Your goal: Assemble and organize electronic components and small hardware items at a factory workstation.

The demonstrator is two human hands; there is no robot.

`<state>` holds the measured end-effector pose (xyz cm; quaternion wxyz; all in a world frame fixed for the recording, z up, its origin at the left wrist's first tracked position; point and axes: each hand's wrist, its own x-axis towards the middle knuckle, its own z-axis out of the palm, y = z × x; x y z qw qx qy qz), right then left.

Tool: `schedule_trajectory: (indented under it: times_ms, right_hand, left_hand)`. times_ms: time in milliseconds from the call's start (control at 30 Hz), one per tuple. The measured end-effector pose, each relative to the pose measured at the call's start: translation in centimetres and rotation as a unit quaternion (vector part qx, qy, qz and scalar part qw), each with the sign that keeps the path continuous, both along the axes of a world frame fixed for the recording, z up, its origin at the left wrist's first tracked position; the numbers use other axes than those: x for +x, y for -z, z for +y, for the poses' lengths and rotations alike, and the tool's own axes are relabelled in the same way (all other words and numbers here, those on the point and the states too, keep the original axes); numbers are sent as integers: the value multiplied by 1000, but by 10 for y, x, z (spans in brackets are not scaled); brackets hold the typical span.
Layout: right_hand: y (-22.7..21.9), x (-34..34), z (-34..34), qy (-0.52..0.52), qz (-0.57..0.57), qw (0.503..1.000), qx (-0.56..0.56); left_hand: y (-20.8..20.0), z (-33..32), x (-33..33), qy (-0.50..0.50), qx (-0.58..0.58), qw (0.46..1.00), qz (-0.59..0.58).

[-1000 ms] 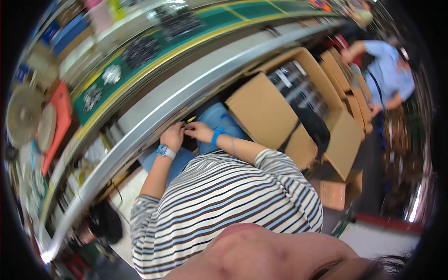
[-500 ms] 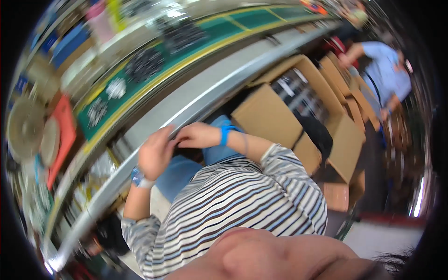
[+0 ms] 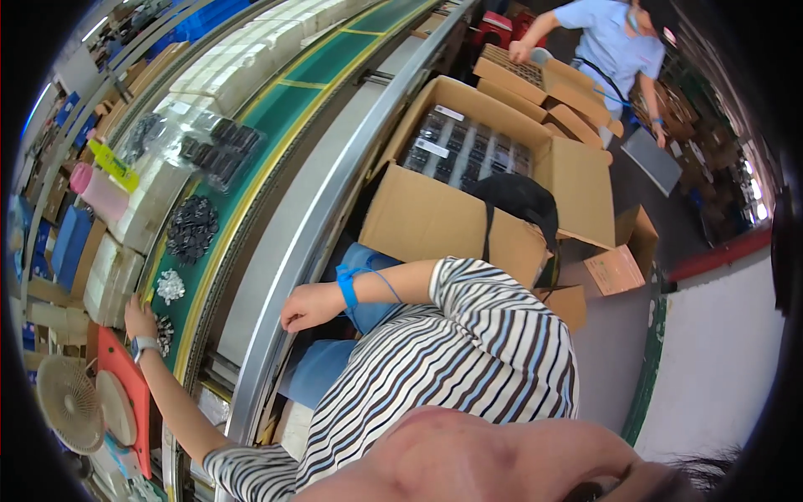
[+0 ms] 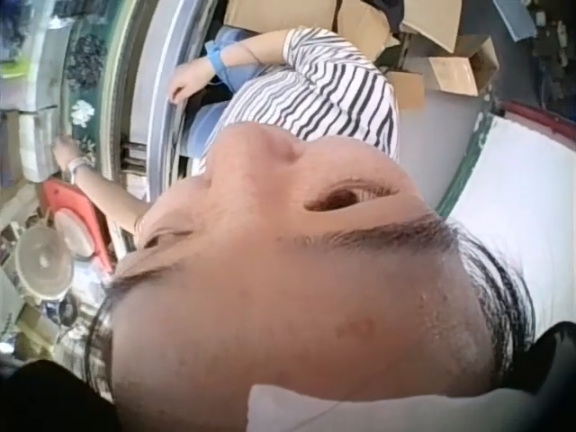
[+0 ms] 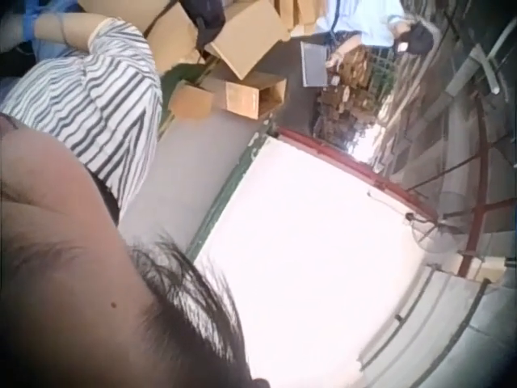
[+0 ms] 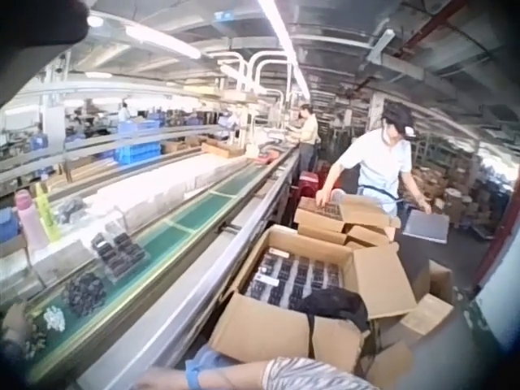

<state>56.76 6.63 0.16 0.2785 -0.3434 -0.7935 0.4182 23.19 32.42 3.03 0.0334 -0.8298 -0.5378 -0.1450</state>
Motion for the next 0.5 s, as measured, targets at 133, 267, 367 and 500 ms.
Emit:
schedule_trajectory:
  times_ms: [133,267,367,500]
  right_hand:
    - [8,2,0,7,9,1000,3]
    - [5,3,-1,6,5,1000,-30]
    - [-3,6,-1,4,-5,998,-63]
    - [-13,5,0,-9,48,992,-119]
  left_hand:
    - [7,37,-5,-51,-56,992,104]
    - [7,38,-4,-98,-97,975,173]
    - [-5,33,15,-97,-109,968,206]
    - [-6,27,14,-98,-121,964,216]
